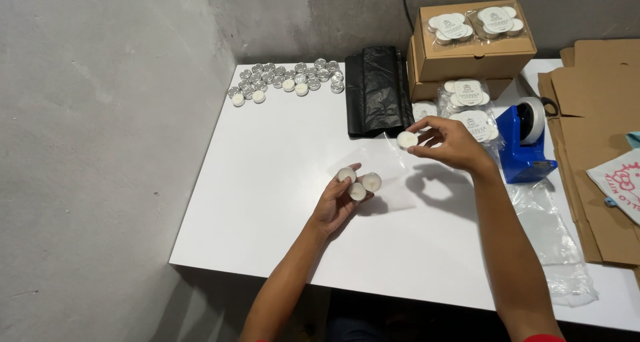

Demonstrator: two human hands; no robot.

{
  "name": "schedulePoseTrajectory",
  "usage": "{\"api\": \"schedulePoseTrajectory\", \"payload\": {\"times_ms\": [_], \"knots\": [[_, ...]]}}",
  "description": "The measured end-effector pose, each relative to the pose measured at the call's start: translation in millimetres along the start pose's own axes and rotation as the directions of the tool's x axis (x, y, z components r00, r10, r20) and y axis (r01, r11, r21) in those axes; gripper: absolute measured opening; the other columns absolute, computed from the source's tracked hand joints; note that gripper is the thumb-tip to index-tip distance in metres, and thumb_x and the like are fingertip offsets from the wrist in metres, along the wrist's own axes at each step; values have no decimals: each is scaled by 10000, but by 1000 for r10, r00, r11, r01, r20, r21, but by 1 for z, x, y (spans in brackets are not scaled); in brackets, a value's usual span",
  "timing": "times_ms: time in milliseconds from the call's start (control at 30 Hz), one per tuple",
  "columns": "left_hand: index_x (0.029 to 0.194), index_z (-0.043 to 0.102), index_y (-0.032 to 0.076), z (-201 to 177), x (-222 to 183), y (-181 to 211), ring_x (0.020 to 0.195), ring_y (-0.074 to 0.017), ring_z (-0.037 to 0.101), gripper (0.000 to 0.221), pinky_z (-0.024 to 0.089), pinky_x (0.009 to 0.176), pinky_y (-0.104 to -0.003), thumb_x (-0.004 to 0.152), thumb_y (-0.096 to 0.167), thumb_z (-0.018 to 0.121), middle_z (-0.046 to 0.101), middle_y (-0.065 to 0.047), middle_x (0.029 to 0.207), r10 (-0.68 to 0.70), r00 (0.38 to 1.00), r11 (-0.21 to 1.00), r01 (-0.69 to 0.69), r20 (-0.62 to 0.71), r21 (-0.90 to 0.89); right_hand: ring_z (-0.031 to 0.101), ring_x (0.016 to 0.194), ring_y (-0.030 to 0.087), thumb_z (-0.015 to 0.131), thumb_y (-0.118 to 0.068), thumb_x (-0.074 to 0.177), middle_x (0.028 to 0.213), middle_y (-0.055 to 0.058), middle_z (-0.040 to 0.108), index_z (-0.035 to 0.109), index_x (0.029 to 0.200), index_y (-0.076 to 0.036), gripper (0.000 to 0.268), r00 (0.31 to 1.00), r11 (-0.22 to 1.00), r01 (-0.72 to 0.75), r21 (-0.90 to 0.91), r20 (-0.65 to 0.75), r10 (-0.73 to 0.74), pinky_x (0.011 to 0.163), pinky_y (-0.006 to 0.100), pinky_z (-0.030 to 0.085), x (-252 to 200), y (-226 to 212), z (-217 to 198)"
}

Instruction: The person places several small white tealight candles into a plastic bag, wipes the bag with a blue cloth, and adds a circular label to the front of the bag.

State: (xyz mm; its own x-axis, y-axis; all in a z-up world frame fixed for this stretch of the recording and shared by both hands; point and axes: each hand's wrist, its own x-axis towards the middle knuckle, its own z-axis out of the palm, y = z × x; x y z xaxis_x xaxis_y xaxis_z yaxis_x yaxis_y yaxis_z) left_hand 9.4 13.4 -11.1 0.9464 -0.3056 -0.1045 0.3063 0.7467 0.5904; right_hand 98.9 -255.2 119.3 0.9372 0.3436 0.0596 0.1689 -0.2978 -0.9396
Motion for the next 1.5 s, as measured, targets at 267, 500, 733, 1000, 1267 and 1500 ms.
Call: {"api": "schedulePoseTrajectory", "payload": {"times_ms": [267, 500, 733, 1000, 1267, 1500], "knots": [[1465, 453, 76, 6, -3, -3, 1165, -299, 682, 528, 530, 1068, -485, 986, 247, 595, 673, -216, 1269, -40, 999, 996, 39, 16, 79, 726, 1063, 402, 892, -86, 702, 1171, 223, 744, 741, 1152, -29, 477, 973, 992, 26, -123, 231, 3, 956, 492, 551, 0, -12, 11], [1476, 449, 83, 29, -9, 4, 1171, -273, 679, 572, 517, 1084, -462, 963, 250, 637, 672, -187, 1265, -70, 997, 992, 66, 30, 109, 767, 835, 300, 866, -58, 742, 941, 190, 804, 758, 1189, -78, 460, 932, 999, 11, -43, 362, 5, 859, 434, 588, 9, 3, 34], [1435, 480, 78, 21, -8, -1, 1162, -256, 684, 547, 536, 1070, -451, 953, 252, 671, 685, -139, 1255, -47, 999, 997, 48, -14, 52, 755, 813, 267, 775, -100, 854, 933, 161, 814, 790, 1115, -60, 265, 929, 997, 68, -32, 366, -52, 834, 429, 580, 8, 1, 43], [1390, 523, 96, -9, 11, -22, 1185, -285, 669, 466, 524, 1071, -498, 961, 201, 673, 681, -119, 1221, 0, 999, 1000, 0, -46, 4, 739, 861, 274, 639, -243, 981, 957, 181, 773, 749, 1150, -31, 293, 965, 981, 99, 169, 224, -136, 832, 403, 587, 16, 30, 42], [1349, 540, 142, 21, -6, -7, 1241, -301, 627, 421, 464, 1121, -544, 954, 203, 674, 659, -97, 1258, -15, 996, 993, 5, -84, -120, 663, 1119, 335, 826, -255, 764, 1301, 235, 642, 463, 1476, -57, 824, 984, 941, -44, 334, 178, -18, 967, 437, 540, -25, 45, 78], [1239, 615, 185, 29, -7, -12, 1103, -214, 671, 321, 511, 1059, -422, 951, 300, 698, 659, -55, 1175, -39, 999, 989, 39, -1, 143, 696, 858, 145, 728, -82, 936, 930, 105, 769, 771, 1107, -41, 181, 998, 976, 21, 217, -68, -7, 833, 306, 570, -50, 46, 59]]}}
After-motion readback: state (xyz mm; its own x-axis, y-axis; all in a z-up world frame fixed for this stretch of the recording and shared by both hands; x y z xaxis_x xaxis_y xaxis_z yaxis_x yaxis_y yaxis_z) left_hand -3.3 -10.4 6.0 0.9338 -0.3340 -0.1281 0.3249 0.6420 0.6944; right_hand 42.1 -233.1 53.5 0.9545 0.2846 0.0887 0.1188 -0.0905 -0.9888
